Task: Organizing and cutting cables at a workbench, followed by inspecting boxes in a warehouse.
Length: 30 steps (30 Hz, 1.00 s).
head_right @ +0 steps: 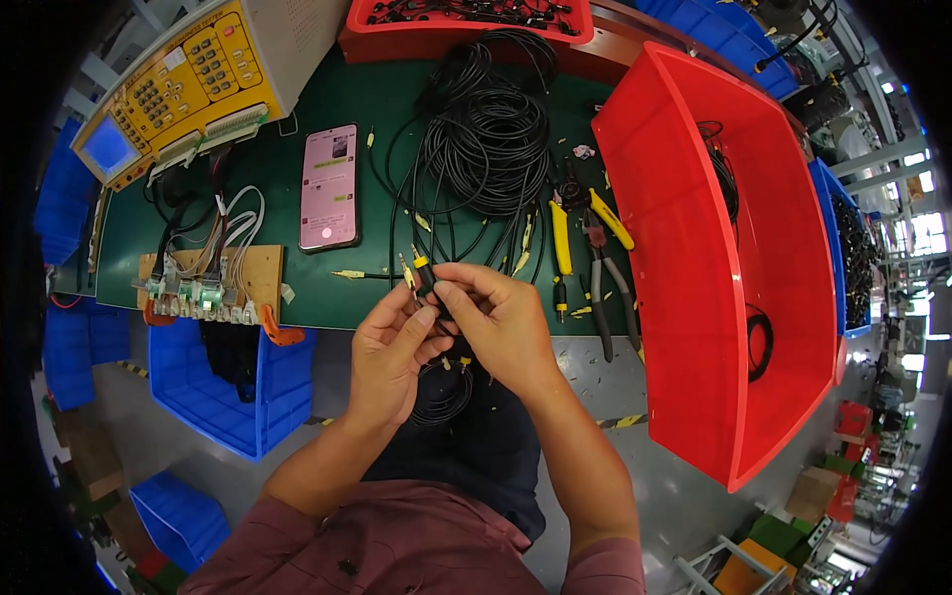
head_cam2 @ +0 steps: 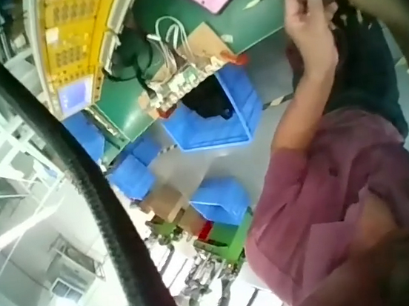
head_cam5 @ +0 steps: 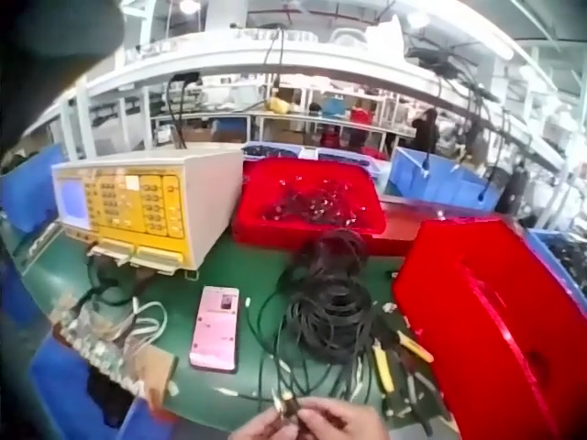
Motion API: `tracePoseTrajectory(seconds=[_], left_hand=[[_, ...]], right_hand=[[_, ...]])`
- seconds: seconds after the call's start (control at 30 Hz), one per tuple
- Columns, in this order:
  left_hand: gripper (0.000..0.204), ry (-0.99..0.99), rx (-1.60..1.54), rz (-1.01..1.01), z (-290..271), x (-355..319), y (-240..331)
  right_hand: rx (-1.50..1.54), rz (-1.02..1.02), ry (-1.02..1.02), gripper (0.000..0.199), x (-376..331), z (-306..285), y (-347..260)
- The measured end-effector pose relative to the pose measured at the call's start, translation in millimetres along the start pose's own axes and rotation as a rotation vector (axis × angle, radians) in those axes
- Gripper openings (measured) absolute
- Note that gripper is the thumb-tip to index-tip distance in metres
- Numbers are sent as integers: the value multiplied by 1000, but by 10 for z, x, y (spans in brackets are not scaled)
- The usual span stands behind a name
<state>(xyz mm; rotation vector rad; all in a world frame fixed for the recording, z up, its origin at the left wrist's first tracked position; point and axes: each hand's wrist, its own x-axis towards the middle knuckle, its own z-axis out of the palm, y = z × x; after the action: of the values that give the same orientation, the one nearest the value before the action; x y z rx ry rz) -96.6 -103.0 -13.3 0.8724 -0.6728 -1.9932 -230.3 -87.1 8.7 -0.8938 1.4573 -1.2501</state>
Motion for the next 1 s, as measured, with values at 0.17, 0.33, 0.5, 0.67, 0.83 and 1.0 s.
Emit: tracePoseTrajectory(seconds=[0.17,0.33,0.5,0.67,0.83,1.0], left_hand=[[34,-7,27,-8,45,46,0],[38,-9,45,-34,54,66,-9],[37,1,59,-38,68,58,1],[37,6,66,-40,59,60,-19],[38,10,68,-48,64,61,-20],[38,-3,67,-40,56,56,-12]], right_hand=[[20,-26,11,18,19,-48,49],[-10,-33,-7,17,38,-91,83],[25,-31,-26,17,49,-101,112],[22,-40,-37,18,56,-127,180],[51,-35,-30,18,58,-127,191],[83,-6,-34,17,58,-123,177]])
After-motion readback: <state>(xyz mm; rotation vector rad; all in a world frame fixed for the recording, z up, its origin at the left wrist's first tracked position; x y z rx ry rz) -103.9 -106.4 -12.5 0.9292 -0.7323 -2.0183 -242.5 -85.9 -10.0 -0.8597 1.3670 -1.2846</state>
